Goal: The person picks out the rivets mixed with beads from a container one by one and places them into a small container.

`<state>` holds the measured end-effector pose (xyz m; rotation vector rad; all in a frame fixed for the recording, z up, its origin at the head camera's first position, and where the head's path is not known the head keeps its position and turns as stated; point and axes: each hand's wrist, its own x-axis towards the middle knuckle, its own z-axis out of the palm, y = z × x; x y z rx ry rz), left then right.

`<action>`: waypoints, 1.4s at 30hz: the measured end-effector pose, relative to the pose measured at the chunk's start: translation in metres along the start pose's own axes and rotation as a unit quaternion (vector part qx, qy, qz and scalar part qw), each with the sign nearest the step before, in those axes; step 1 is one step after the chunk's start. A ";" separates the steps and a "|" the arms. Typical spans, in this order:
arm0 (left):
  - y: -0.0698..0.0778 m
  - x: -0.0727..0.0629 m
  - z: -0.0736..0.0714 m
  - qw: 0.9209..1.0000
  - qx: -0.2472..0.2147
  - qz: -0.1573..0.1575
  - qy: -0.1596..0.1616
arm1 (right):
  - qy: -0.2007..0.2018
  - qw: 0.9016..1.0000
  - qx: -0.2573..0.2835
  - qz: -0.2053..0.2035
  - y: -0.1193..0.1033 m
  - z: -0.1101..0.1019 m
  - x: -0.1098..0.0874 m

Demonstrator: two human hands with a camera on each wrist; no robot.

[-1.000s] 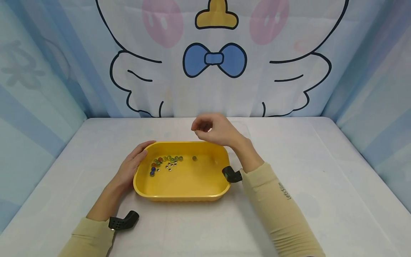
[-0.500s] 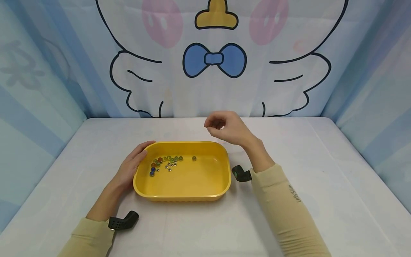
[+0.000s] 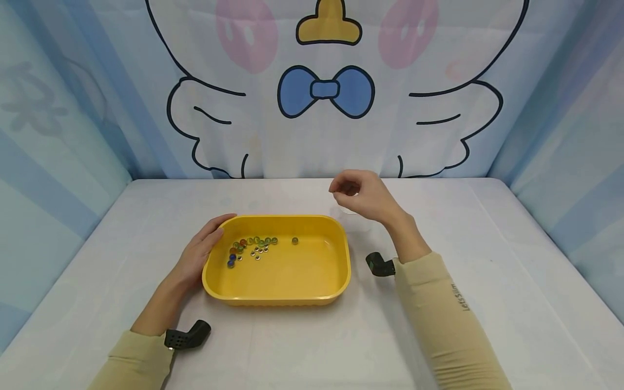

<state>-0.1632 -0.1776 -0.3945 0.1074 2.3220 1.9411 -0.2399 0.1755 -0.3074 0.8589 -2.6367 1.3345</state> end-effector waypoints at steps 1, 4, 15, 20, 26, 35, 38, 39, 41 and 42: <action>0.000 0.000 0.000 1.000 0.000 0.000 0.000 | 0.002 1.000 -0.003 0.005 0.001 -0.001 -0.001; 0.000 0.000 0.000 1.000 -0.001 -0.001 0.001 | 0.007 1.000 -0.011 0.016 0.004 -0.002 -0.003; -0.001 0.000 0.000 1.000 0.002 0.004 -0.001 | 0.013 0.998 -0.048 0.044 0.022 -0.005 -0.010; -0.002 0.000 -0.001 1.000 0.006 0.004 -0.002 | 0.009 0.995 -0.073 0.064 0.028 -0.005 -0.012; -0.002 0.000 -0.001 1.000 0.003 0.004 -0.003 | 0.008 0.994 -0.087 0.063 0.032 -0.005 -0.013; -0.002 0.000 0.001 1.000 0.000 0.000 0.003 | 0.013 0.993 -0.091 0.080 0.031 -0.005 -0.014; -0.002 0.000 0.001 1.000 0.000 0.000 0.003 | 0.015 0.993 -0.090 0.078 0.030 -0.005 -0.014; -0.002 0.000 0.001 1.000 0.000 0.001 0.003 | 0.016 0.993 -0.090 0.077 0.030 -0.005 -0.013; -0.002 0.001 0.001 1.000 0.001 0.001 0.004 | 0.017 0.993 -0.092 0.074 0.030 -0.004 -0.013; -0.002 0.001 0.001 1.000 0.001 0.001 0.004 | 0.017 0.993 -0.093 0.073 0.030 -0.004 -0.013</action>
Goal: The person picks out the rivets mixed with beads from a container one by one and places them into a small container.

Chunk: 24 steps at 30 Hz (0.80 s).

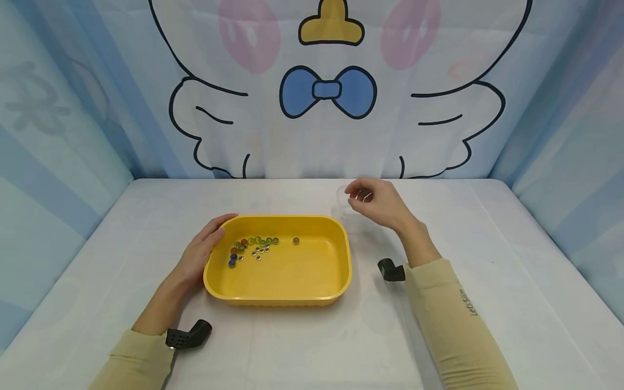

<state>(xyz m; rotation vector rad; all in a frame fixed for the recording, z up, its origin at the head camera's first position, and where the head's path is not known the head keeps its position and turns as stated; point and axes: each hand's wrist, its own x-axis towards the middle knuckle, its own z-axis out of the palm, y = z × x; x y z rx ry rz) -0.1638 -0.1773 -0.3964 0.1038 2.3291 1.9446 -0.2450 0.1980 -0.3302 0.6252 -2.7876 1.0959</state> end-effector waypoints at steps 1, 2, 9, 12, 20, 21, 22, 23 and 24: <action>0.000 0.000 0.000 1.000 0.000 0.000 0.000 | 0.001 1.000 -0.001 -0.002 -0.001 0.000 0.000; 0.000 0.000 0.000 1.000 -0.001 0.001 0.000 | 0.001 1.000 -0.002 -0.003 -0.001 0.001 0.001; 0.001 -0.001 -0.001 1.000 0.006 -0.001 0.000 | 0.007 1.000 0.002 -0.022 -0.009 0.001 0.003; 0.001 -0.001 -0.001 1.000 0.005 -0.004 0.001 | 0.011 0.999 0.002 -0.036 -0.012 0.002 0.004; 0.001 -0.001 0.000 1.000 0.006 -0.003 0.001 | 0.012 0.998 0.019 -0.058 -0.023 0.002 0.009; 0.001 -0.001 -0.001 1.000 0.007 -0.002 0.001 | 0.011 0.998 0.022 -0.063 -0.025 0.002 0.010; 0.001 -0.001 0.000 1.000 0.006 -0.002 0.001 | 0.010 0.997 0.027 -0.066 -0.027 0.002 0.011; 0.002 -0.001 0.000 1.000 0.006 -0.002 0.001 | 0.010 0.997 0.030 -0.071 -0.028 0.001 0.012; 0.002 -0.001 0.000 1.000 0.007 -0.002 0.001 | 0.009 0.996 0.034 -0.076 -0.030 0.001 0.013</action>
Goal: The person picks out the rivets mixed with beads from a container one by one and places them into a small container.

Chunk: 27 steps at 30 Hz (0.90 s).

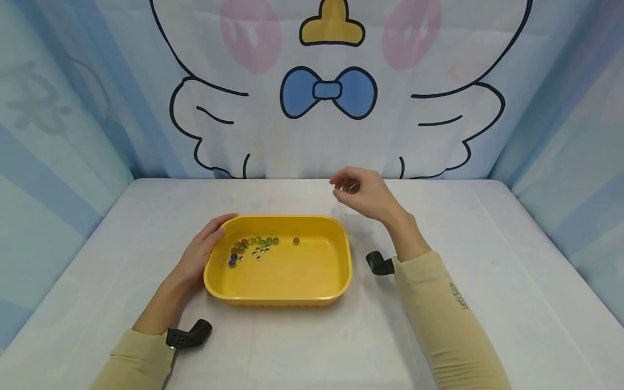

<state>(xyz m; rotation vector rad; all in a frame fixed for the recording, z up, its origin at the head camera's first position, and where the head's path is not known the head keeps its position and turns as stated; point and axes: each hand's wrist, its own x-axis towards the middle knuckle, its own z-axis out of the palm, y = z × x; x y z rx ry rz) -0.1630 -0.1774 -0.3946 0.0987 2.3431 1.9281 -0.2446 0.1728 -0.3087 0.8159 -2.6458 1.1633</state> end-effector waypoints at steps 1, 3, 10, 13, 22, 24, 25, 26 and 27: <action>0.000 0.000 0.000 1.000 0.001 0.000 0.000 | 0.000 1.000 0.003 -0.003 -0.001 0.000 0.001; 0.000 0.000 0.000 1.000 0.001 -0.001 0.000 | 0.000 1.000 0.008 -0.010 -0.004 0.000 0.004; 0.001 -0.001 0.000 1.000 0.001 0.000 0.001 | -0.002 1.000 0.007 -0.025 -0.014 0.003 0.011; 0.001 -0.001 0.000 1.000 -0.002 -0.001 0.000 | -0.004 0.999 0.014 -0.033 -0.018 0.004 0.014; 0.000 0.000 0.000 1.000 -0.008 -0.003 -0.003 | -0.013 0.997 0.049 -0.063 -0.030 0.014 0.021; 0.001 0.000 0.000 1.000 -0.008 -0.004 -0.003 | -0.014 0.996 0.056 -0.068 -0.034 0.017 0.022; 0.001 -0.001 0.000 1.000 -0.006 -0.004 -0.003 | -0.016 0.996 0.060 -0.069 -0.036 0.019 0.023; 0.001 -0.001 0.000 1.000 -0.005 -0.003 -0.002 | -0.017 0.995 0.062 -0.072 -0.038 0.021 0.024; 0.001 -0.001 0.000 1.000 -0.004 -0.003 -0.001 | -0.018 0.995 0.062 -0.073 -0.039 0.023 0.025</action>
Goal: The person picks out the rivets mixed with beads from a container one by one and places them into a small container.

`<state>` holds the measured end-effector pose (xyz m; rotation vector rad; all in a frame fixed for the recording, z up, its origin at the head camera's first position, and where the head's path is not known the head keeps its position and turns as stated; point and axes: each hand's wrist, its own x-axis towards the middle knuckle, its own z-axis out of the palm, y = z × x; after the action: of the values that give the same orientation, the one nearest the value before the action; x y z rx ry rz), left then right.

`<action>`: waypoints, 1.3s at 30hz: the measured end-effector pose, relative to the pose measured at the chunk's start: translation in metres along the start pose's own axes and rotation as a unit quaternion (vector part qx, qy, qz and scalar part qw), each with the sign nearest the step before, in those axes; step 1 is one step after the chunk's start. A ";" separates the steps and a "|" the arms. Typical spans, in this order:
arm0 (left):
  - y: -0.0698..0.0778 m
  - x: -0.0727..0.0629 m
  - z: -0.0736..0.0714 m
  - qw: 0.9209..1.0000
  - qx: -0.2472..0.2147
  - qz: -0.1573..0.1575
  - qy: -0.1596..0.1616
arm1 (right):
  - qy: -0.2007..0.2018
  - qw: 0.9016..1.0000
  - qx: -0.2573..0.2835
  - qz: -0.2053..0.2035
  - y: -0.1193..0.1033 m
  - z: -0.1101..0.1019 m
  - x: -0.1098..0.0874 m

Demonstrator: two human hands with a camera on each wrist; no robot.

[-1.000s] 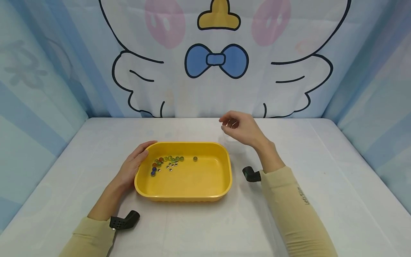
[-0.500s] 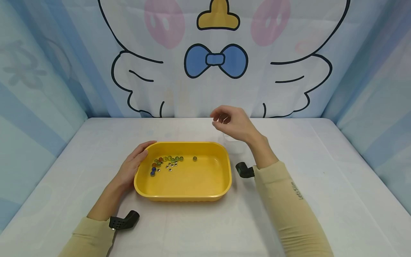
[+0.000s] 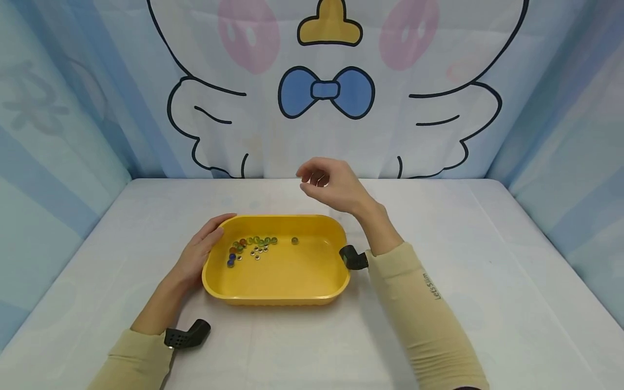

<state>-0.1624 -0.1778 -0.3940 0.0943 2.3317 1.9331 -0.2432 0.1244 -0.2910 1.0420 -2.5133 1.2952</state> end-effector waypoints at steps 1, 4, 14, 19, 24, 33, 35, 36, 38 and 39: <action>0.000 0.000 0.000 1.000 0.001 0.001 0.000 | -0.001 1.000 0.002 -0.001 -0.001 0.002 0.001; 0.000 0.000 0.000 1.000 0.002 0.002 0.000 | -0.007 1.000 0.007 -0.003 -0.004 0.009 0.004; -0.001 0.001 0.000 1.000 -0.004 0.002 0.001 | -0.025 0.999 0.025 -0.020 -0.008 0.028 0.009; -0.001 0.001 -0.001 1.000 -0.003 0.002 0.002 | -0.042 0.998 0.036 -0.026 -0.010 0.038 0.012; 0.000 0.001 -0.001 1.000 -0.004 0.002 0.003 | -0.056 0.998 0.032 -0.024 -0.013 0.047 0.014; 0.000 0.001 -0.001 1.000 -0.002 0.001 0.002 | -0.079 0.996 0.041 -0.009 -0.011 0.059 0.013; 0.000 0.002 -0.001 1.000 -0.003 0.000 0.002 | -0.087 0.995 0.047 -0.009 -0.010 0.061 0.012; 0.000 0.002 -0.001 1.000 -0.003 0.000 0.002 | -0.091 0.995 0.048 -0.010 -0.010 0.062 0.012; 0.000 0.002 -0.001 1.000 -0.002 0.000 0.002 | -0.095 0.994 0.049 -0.011 -0.010 0.063 0.012; 0.000 0.002 -0.001 1.000 -0.001 0.000 0.002 | -0.097 0.994 0.049 -0.011 -0.010 0.064 0.012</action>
<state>-0.1642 -0.1789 -0.3938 0.0907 2.3319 1.9370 -0.2336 0.0657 -0.3201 1.2719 -2.5891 1.3871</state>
